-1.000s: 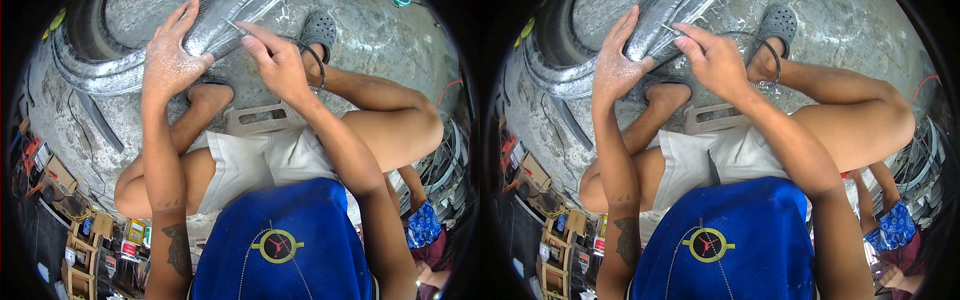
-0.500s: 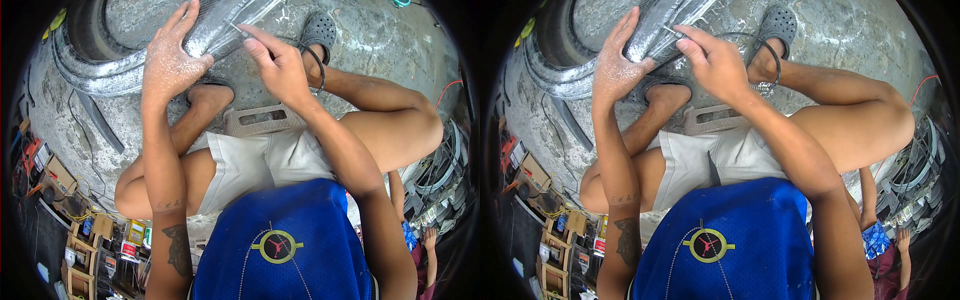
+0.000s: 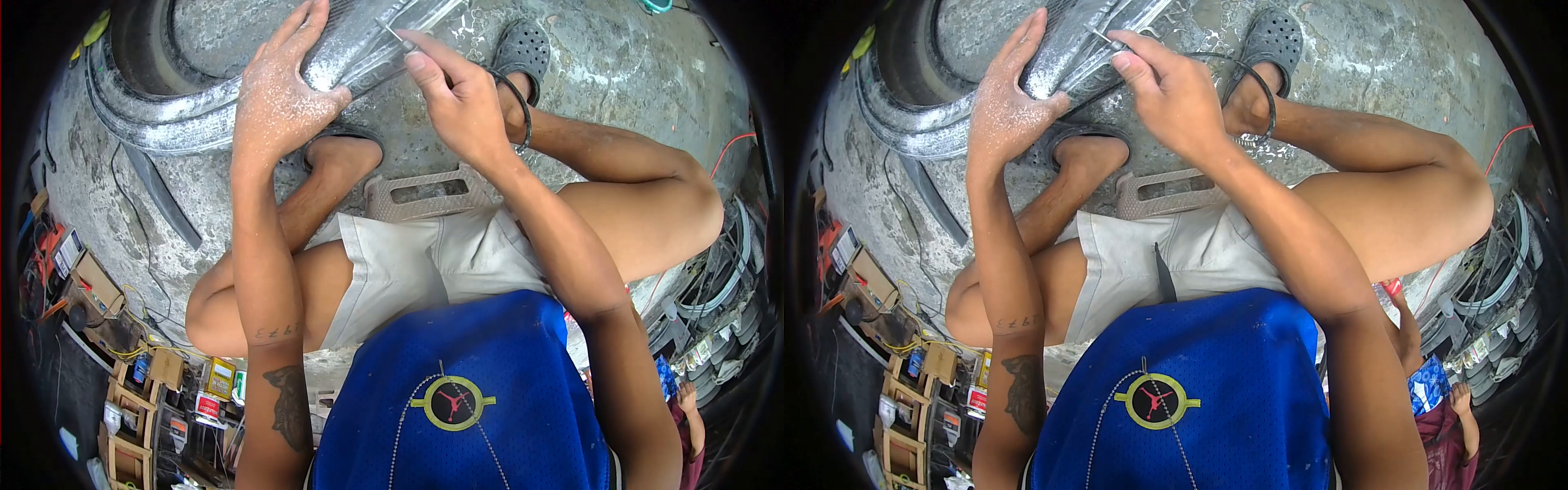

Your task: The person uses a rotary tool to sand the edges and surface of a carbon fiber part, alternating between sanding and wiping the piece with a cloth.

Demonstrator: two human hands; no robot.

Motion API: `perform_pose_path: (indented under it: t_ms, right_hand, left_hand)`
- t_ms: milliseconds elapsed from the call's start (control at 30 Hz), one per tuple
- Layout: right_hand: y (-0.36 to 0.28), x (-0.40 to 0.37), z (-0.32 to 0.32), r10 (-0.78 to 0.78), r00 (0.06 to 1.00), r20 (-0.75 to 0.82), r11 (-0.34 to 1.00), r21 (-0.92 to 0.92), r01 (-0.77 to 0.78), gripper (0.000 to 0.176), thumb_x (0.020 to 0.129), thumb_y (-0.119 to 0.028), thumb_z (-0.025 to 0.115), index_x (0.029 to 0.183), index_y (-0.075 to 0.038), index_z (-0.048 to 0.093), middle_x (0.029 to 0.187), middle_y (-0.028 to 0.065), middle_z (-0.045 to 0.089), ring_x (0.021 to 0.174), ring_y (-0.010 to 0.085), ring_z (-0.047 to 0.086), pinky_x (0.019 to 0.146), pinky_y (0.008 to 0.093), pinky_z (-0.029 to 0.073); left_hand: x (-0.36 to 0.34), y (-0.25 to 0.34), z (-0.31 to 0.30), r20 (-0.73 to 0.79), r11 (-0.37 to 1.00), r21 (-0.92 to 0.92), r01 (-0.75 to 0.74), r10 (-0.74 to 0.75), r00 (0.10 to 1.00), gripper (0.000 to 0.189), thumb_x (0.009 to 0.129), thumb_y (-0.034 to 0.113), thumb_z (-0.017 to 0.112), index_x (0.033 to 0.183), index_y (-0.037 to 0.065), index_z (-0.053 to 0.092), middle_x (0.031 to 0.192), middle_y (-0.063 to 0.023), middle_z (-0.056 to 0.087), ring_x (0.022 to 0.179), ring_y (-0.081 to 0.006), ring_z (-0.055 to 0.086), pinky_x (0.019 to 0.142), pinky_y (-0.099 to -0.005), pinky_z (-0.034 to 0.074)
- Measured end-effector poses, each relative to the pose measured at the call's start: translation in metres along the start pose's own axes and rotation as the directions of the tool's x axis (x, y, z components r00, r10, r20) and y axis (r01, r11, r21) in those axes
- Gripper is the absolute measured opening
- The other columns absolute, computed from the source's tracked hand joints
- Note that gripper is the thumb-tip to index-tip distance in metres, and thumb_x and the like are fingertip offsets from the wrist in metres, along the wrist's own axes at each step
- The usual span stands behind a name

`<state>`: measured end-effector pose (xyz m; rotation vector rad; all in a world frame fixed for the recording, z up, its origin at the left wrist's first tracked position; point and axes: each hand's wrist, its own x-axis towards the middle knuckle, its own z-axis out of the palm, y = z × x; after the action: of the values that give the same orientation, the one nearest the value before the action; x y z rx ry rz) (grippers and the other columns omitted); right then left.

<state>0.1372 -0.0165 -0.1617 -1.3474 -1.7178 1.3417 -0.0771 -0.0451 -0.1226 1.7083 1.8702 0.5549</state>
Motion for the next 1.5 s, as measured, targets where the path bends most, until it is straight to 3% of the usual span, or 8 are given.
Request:
perform_pose_path:
  t_ms: [300,500,700,767,1000,1067,1367,1500]
  right_hand:
    - [0.004,0.000,0.001,-0.059,0.998,-0.022,0.998,-0.008,0.059,0.032,0.102,-0.030,0.065,0.129,-0.014,0.071,0.100,0.0192,0.076,0.088,0.0279,0.075,0.080,0.0370,0.056]
    - [-0.003,-0.003,0.000,0.000,1.000,0.022,1.000,-0.001,0.000,0.033,0.102,-0.033,0.064,0.128,-0.014,0.071,0.099,0.0198,0.075,0.087,0.0323,0.075,0.080,0.0374,0.056]
    - [0.002,-0.005,0.001,-0.083,0.996,-0.018,0.997,-0.002,0.083,0.033,0.102,-0.033,0.063,0.128,-0.014,0.071,0.094,0.0200,0.074,0.086,0.0352,0.073,0.077,0.0397,0.055]
    - [-0.002,-0.009,-0.002,-0.062,0.989,0.131,0.993,-0.088,0.074,0.035,0.106,-0.025,0.060,0.136,-0.007,0.066,0.118,0.0124,0.074,0.103,0.0146,0.066,0.092,0.0308,0.052]
    - [-0.011,-0.010,0.003,-0.044,0.990,0.134,0.995,-0.087,0.056,0.035,0.107,-0.026,0.059,0.138,-0.010,0.065,0.097,0.0071,0.070,0.082,0.0100,0.060,0.079,0.0277,0.052]
    - [-0.013,-0.010,0.005,-0.038,0.995,0.090,0.997,-0.059,0.044,0.033,0.102,-0.032,0.062,0.130,-0.015,0.069,0.093,0.0206,0.072,0.081,0.0390,0.070,0.074,0.0430,0.054]
    - [-0.014,-0.009,0.008,-0.065,0.995,0.071,0.998,-0.022,0.067,0.033,0.102,-0.030,0.064,0.129,-0.013,0.069,0.094,0.0207,0.073,0.082,0.0381,0.071,0.073,0.0430,0.055]
    - [-0.016,-0.009,0.008,-0.080,0.995,0.057,0.997,-0.020,0.081,0.033,0.101,-0.030,0.064,0.128,-0.013,0.069,0.093,0.0211,0.073,0.082,0.0384,0.071,0.073,0.0433,0.055]
  left_hand:
    - [0.001,0.001,-0.001,-0.003,0.999,-0.023,-0.026,0.026,1.000,0.092,0.060,0.010,0.077,0.148,-0.002,0.052,0.152,-0.0244,0.051,0.142,-0.0377,0.048,0.119,-0.0393,0.037]
    - [0.000,0.002,-0.003,0.004,1.000,-0.011,-0.008,0.008,1.000,0.093,0.059,0.011,0.078,0.148,-0.001,0.052,0.152,-0.0245,0.051,0.142,-0.0373,0.049,0.119,-0.0390,0.038]
    - [0.000,-0.006,0.001,-0.027,0.998,-0.045,-0.051,0.050,0.998,0.094,0.059,0.012,0.078,0.148,0.000,0.052,0.153,-0.0247,0.050,0.142,-0.0366,0.049,0.118,-0.0380,0.038]
    - [0.002,-0.003,-0.003,-0.031,0.997,-0.062,-0.054,0.052,0.998,0.094,0.059,0.012,0.078,0.148,0.000,0.052,0.153,-0.0249,0.050,0.142,-0.0365,0.050,0.119,-0.0377,0.038]
    - [0.004,-0.002,-0.017,0.089,0.995,-0.101,-0.006,0.015,0.996,0.094,0.059,0.011,0.079,0.147,-0.003,0.051,0.152,-0.0258,0.051,0.145,-0.0347,0.046,0.120,-0.0361,0.036]
    - [0.006,-0.008,-0.016,0.110,0.994,-0.106,-0.001,0.013,0.994,0.094,0.059,0.010,0.079,0.147,-0.004,0.050,0.152,-0.0257,0.051,0.146,-0.0342,0.046,0.120,-0.0357,0.035]
    - [0.009,-0.006,-0.017,0.102,0.978,-0.203,-0.041,0.062,0.993,0.092,0.062,0.009,0.077,0.149,-0.006,0.048,0.151,-0.0279,0.051,0.145,-0.0343,0.047,0.120,-0.0345,0.034]
    - [0.009,0.001,-0.023,0.162,0.984,-0.175,0.042,-0.014,0.987,0.093,0.062,0.009,0.076,0.149,-0.006,0.047,0.151,-0.0288,0.051,0.145,-0.0345,0.047,0.120,-0.0344,0.034]
